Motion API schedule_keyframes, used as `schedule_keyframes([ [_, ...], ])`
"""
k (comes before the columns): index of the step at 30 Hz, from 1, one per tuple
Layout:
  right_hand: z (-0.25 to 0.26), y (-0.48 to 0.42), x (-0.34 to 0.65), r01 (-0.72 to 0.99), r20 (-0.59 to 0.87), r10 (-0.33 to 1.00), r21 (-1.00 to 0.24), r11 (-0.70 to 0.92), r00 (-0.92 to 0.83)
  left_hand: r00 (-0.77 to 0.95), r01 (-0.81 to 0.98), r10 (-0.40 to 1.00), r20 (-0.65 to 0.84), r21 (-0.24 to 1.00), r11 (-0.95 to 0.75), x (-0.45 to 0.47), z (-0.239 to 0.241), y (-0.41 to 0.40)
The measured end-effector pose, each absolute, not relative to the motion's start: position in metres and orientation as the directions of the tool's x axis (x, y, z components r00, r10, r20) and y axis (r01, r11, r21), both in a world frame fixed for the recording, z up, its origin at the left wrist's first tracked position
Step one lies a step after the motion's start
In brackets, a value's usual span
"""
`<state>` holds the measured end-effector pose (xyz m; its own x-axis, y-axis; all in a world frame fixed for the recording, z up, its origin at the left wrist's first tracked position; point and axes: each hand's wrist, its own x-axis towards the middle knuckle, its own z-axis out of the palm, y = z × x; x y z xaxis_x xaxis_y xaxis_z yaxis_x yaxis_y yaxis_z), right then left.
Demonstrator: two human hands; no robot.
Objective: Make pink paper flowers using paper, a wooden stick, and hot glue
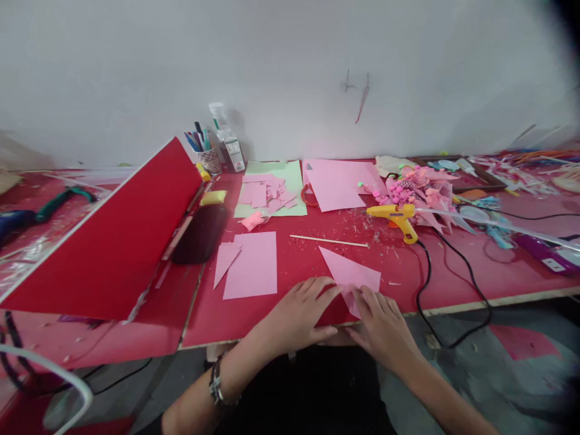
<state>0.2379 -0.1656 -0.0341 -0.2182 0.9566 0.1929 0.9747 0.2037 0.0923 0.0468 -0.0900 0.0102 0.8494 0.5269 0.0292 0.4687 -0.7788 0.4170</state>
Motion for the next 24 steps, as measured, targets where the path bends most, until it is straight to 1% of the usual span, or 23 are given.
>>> schedule_keyframes([
  [3,-0.039,-0.167,0.223,0.987,0.196,0.967,0.042,0.156,-0.161,0.865,0.443,0.499,0.046,0.394,-0.805,0.056,0.0,-0.099],
  [5,-0.044,-0.168,0.214,0.991,0.221,0.966,0.004,0.137,-0.134,0.874,0.438,0.483,0.054,0.345,-0.83,0.061,-0.008,-0.101],
  [8,-0.048,-0.168,0.205,0.987,0.254,0.956,-0.019,0.159,-0.149,0.869,0.461,0.493,0.054,0.274,-0.844,0.062,-0.016,-0.1],
  [11,-0.046,-0.168,0.202,0.973,0.267,0.939,-0.019,0.229,-0.216,0.851,0.49,0.52,0.071,0.249,-0.836,0.057,-0.016,-0.095],
  [14,-0.037,-0.164,0.2,0.943,0.254,0.917,-0.049,0.33,-0.307,0.849,0.504,0.524,0.07,0.196,-0.841,0.051,-0.011,-0.091],
  [16,-0.028,-0.158,0.201,0.917,0.196,0.913,-0.109,0.383,-0.358,0.855,0.501,0.516,0.062,0.164,-0.85,0.048,-0.008,-0.089],
  [18,-0.018,-0.151,0.204,0.881,0.125,0.904,-0.207,0.426,-0.408,0.858,0.499,0.511,0.06,0.146,-0.854,0.045,-0.006,-0.086],
  [20,-0.011,-0.143,0.21,0.849,0.104,0.894,-0.283,0.447,-0.436,0.856,0.503,0.513,0.062,0.123,-0.855,0.039,-0.005,-0.082],
  [22,-0.008,-0.136,0.216,0.82,0.098,0.878,-0.321,0.474,-0.469,0.864,0.493,0.5,0.057,0.109,-0.863,0.032,-0.004,-0.078],
  [24,-0.008,-0.132,0.221,0.799,0.087,0.863,-0.34,0.495,-0.498,0.881,0.462,0.47,0.049,0.126,-0.878,0.023,-0.003,-0.076],
])
